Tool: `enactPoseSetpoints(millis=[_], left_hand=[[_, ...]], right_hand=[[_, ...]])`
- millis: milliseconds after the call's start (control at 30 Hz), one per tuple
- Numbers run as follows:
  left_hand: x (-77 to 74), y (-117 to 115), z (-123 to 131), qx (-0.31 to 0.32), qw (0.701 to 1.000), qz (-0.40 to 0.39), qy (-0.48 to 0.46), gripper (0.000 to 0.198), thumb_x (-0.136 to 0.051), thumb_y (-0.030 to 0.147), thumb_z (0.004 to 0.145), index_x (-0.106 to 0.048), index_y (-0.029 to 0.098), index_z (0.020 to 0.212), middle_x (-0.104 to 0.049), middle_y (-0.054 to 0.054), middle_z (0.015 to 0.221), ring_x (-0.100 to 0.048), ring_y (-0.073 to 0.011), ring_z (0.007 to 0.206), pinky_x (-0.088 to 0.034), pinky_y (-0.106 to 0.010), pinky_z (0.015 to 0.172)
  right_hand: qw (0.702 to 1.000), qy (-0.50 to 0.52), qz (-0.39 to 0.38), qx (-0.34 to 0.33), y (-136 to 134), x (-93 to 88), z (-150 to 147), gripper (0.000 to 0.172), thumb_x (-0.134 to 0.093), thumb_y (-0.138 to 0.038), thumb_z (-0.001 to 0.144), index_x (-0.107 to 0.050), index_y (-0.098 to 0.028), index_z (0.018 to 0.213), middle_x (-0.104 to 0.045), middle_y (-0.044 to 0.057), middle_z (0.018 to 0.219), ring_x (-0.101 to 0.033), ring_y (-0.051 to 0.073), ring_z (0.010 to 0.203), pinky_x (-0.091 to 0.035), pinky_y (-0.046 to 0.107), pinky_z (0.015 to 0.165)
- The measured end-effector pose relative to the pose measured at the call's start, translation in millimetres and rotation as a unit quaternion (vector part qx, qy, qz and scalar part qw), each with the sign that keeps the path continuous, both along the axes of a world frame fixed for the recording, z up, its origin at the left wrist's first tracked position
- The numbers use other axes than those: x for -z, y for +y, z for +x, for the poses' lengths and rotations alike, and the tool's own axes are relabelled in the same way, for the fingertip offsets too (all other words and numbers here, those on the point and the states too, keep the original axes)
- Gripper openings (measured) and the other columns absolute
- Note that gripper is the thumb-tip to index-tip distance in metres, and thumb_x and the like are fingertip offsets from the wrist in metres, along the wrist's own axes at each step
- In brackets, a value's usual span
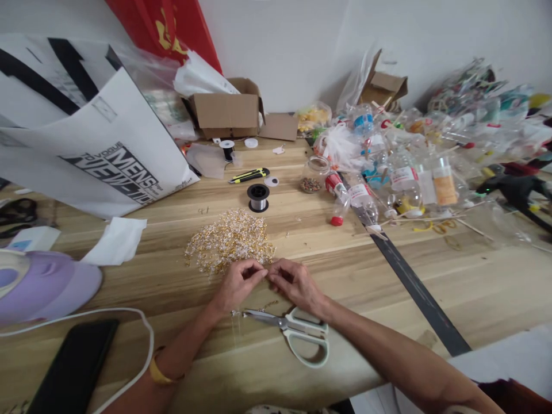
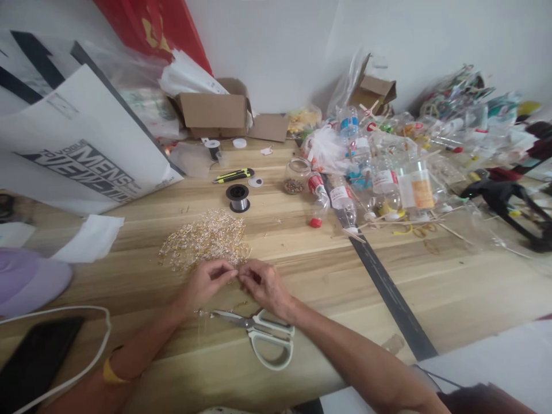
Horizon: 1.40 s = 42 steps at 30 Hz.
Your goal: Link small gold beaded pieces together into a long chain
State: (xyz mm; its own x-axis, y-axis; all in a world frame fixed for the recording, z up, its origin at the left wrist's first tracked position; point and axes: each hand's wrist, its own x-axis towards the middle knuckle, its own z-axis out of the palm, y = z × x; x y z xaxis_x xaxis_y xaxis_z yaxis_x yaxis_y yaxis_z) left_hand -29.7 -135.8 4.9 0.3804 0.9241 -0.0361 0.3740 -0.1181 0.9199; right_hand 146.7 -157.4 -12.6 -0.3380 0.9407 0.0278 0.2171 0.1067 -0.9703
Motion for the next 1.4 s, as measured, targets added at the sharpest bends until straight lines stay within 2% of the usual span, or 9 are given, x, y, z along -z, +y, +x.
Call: enactPoseSetpoints(millis=[200,467,633,733,900,1133,1267,1400], left_hand=[[1.2,-1.2,-0.1,-0.014,1.0,0.003,-0.002,0.019,-0.058,0.029,0.079,-0.063,0.014,0.068,-0.063,-0.002,0.064,-0.056,-0.0139,0.062,-0.044,-0.023,0.059],[-10.7,0.1,3.2,-0.054,0.998,0.031,0.017,0.016,-0.056,0.028,0.081,-0.062,0.016,0.071,-0.065,-0.001,0.069,-0.058,-0.0143,0.066,-0.047,-0.024,0.065],[-6.6,7.1,-2.6,-0.121,0.992,0.035,-0.007,0.016,-0.057,0.029,0.08,-0.062,0.016,0.073,-0.066,-0.002,0.072,-0.06,-0.015,0.07,-0.047,-0.024,0.068],[-6.0,9.7,-6.4,-0.153,0.987,0.036,-0.017,0.016,-0.058,0.03,0.079,-0.062,0.016,0.073,-0.066,-0.001,0.073,-0.06,-0.0151,0.072,-0.048,-0.024,0.07],[-3.3,13.0,-9.3,-0.154,0.987,0.042,-0.019,0.016,-0.058,0.03,0.079,-0.062,0.016,0.073,-0.065,-0.001,0.072,-0.06,-0.0143,0.07,-0.048,-0.024,0.07],[6.1,16.0,-12.7,-0.171,0.984,0.033,-0.034,0.014,-0.06,0.029,0.078,-0.064,0.016,0.076,-0.068,-0.002,0.077,-0.062,-0.0152,0.075,-0.049,-0.025,0.072],[4.2,13.7,-12.2,-0.147,0.987,0.059,-0.018,0.011,-0.058,0.025,0.08,-0.065,0.016,0.077,-0.068,-0.002,0.078,-0.062,-0.0157,0.075,-0.048,-0.025,0.071],[3.2,8.7,-8.1,-0.059,0.989,0.131,0.03,0.01,-0.056,0.018,0.083,-0.065,0.017,0.078,-0.066,-0.004,0.081,-0.061,-0.016,0.078,-0.047,-0.026,0.073]], right_hand=[[0.998,0.036,-0.039,-0.013,1.8,2.3,-0.6,0.024,-0.054,-0.037,0.089,-0.057,-0.015,0.079,-0.055,-0.001,0.061,-0.05,0.009,0.053,-0.04,0.02,0.052],[0.991,0.098,-0.087,0.002,4.8,2.8,1.3,0.03,-0.057,-0.045,0.086,-0.055,-0.015,0.079,-0.053,-0.002,0.059,-0.049,0.008,0.051,-0.04,0.019,0.048],[0.984,0.129,-0.12,0.027,5.4,3.0,3.0,0.033,-0.057,-0.048,0.085,-0.054,-0.016,0.081,-0.053,-0.003,0.058,-0.048,0.008,0.049,-0.041,0.019,0.047],[0.985,0.121,-0.113,0.048,5.1,2.9,4.3,0.032,-0.057,-0.047,0.085,-0.053,-0.016,0.082,-0.052,-0.003,0.058,-0.046,0.008,0.047,-0.038,0.019,0.044],[0.99,0.089,-0.073,0.076,9.0,4.1,8.0,0.028,-0.058,-0.044,0.085,-0.053,-0.017,0.081,-0.047,-0.005,0.055,-0.042,0.007,0.045,-0.034,0.018,0.041],[0.985,0.11,-0.104,0.086,13.3,6.3,8.8,0.029,-0.059,-0.045,0.084,-0.052,-0.017,0.08,-0.047,-0.005,0.056,-0.042,0.007,0.044,-0.034,0.019,0.04],[0.989,0.086,-0.091,0.076,12.7,11.4,9.7,0.026,-0.058,-0.041,0.086,-0.054,-0.016,0.082,-0.048,-0.004,0.057,-0.044,0.008,0.047,-0.035,0.02,0.044],[0.992,0.069,-0.081,0.063,13.0,14.4,11.6,0.025,-0.058,-0.04,0.086,-0.056,-0.016,0.083,-0.05,-0.003,0.058,-0.044,0.008,0.049,-0.034,0.021,0.046]])
